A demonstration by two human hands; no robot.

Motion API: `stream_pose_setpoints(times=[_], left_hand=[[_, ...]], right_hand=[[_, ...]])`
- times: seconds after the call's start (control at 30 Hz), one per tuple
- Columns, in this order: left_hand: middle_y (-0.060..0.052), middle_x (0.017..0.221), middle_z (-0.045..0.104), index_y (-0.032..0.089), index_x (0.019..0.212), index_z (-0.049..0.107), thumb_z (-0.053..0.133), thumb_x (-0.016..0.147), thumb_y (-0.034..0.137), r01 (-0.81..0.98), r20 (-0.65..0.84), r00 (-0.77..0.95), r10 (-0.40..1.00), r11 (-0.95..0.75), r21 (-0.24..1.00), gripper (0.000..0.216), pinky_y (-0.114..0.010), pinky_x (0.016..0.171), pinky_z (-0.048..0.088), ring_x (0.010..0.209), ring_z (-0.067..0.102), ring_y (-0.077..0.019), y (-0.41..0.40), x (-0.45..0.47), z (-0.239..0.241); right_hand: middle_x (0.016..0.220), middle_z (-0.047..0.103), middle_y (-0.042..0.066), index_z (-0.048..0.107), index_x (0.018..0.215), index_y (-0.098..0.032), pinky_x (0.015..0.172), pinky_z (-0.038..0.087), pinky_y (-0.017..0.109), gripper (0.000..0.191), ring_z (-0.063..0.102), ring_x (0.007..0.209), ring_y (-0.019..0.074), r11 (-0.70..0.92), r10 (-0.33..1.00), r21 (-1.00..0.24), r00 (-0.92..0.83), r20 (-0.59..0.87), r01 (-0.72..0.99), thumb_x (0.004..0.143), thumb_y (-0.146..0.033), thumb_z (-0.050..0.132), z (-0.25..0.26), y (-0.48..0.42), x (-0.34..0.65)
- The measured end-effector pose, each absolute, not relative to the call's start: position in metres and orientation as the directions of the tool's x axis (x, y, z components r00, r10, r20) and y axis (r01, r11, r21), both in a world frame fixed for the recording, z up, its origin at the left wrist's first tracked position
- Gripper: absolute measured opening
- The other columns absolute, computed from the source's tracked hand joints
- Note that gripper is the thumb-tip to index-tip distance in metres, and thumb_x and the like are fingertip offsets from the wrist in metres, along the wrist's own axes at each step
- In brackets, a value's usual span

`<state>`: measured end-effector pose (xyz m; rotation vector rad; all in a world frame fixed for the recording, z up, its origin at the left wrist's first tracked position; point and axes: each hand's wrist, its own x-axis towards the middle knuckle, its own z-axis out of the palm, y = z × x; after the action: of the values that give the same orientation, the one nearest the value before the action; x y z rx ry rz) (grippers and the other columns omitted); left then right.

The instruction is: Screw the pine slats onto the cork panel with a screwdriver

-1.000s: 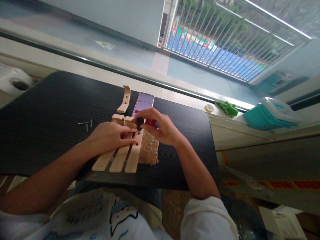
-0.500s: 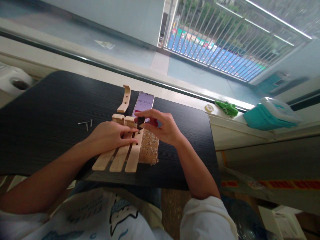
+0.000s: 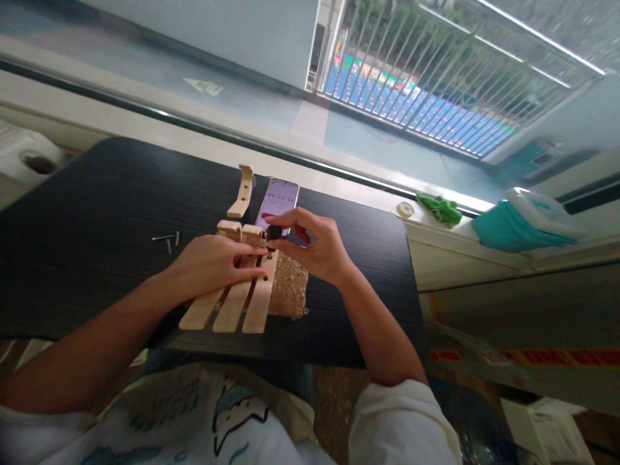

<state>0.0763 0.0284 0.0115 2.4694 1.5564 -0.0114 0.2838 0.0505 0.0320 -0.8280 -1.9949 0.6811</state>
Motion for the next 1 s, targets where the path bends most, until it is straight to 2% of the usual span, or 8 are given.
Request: stream_pose_setpoints(times=[0.3,0.53,0.83,1.0], left_hand=[[-0.002,0.098,0.076,0.037,0.118,0.067,0.051,0.084,0.065,0.889,-0.124,0.444,0.887,-0.420,0.180,0.047,-0.029,0.065,0.042,0.088,0.070,-0.0249,0.029,0.077,0.012],[-0.003,0.097,0.076,0.036,0.118,0.067,0.050,0.084,0.065,0.891,-0.128,0.442,0.888,-0.418,0.180,0.048,-0.028,0.064,0.042,0.087,0.070,-0.0241,0.029,0.076,0.013],[-0.004,0.101,0.076,0.034,0.118,0.068,0.050,0.084,0.065,0.888,-0.123,0.441,0.889,-0.414,0.199,0.049,-0.030,0.067,0.044,0.090,0.069,-0.0259,0.027,0.076,0.014],[-0.005,0.100,0.076,0.034,0.117,0.068,0.049,0.085,0.066,0.887,-0.115,0.447,0.887,-0.423,0.185,0.049,-0.031,0.067,0.044,0.090,0.070,-0.0270,0.027,0.076,0.013]], right_hand=[[0.071,0.065,-0.006,0.067,0.089,-0.023,0.045,0.029,0.023,0.023,0.034,0.050,0.0037,0.627,0.774,-0.715,-0.348,0.529,0.309,0.070,-0.027,0.079,0.030,0.050,0.279],[0.066,0.058,-0.007,0.064,0.086,-0.022,0.044,0.029,0.022,0.023,0.035,0.050,0.0040,0.661,0.750,-0.667,-0.325,0.576,0.344,0.070,-0.030,0.079,0.028,0.049,0.276],[0.069,0.059,-0.006,0.058,0.085,-0.024,0.050,0.041,0.024,0.022,0.042,0.051,0.0063,0.714,0.694,-0.563,-0.317,0.646,0.417,0.073,-0.033,0.075,0.025,0.046,0.274],[0.070,0.060,-0.006,0.056,0.085,-0.024,0.050,0.043,0.024,0.021,0.046,0.052,0.0068,0.735,0.660,-0.497,-0.319,0.681,0.461,0.075,-0.030,0.073,0.024,0.043,0.271]])
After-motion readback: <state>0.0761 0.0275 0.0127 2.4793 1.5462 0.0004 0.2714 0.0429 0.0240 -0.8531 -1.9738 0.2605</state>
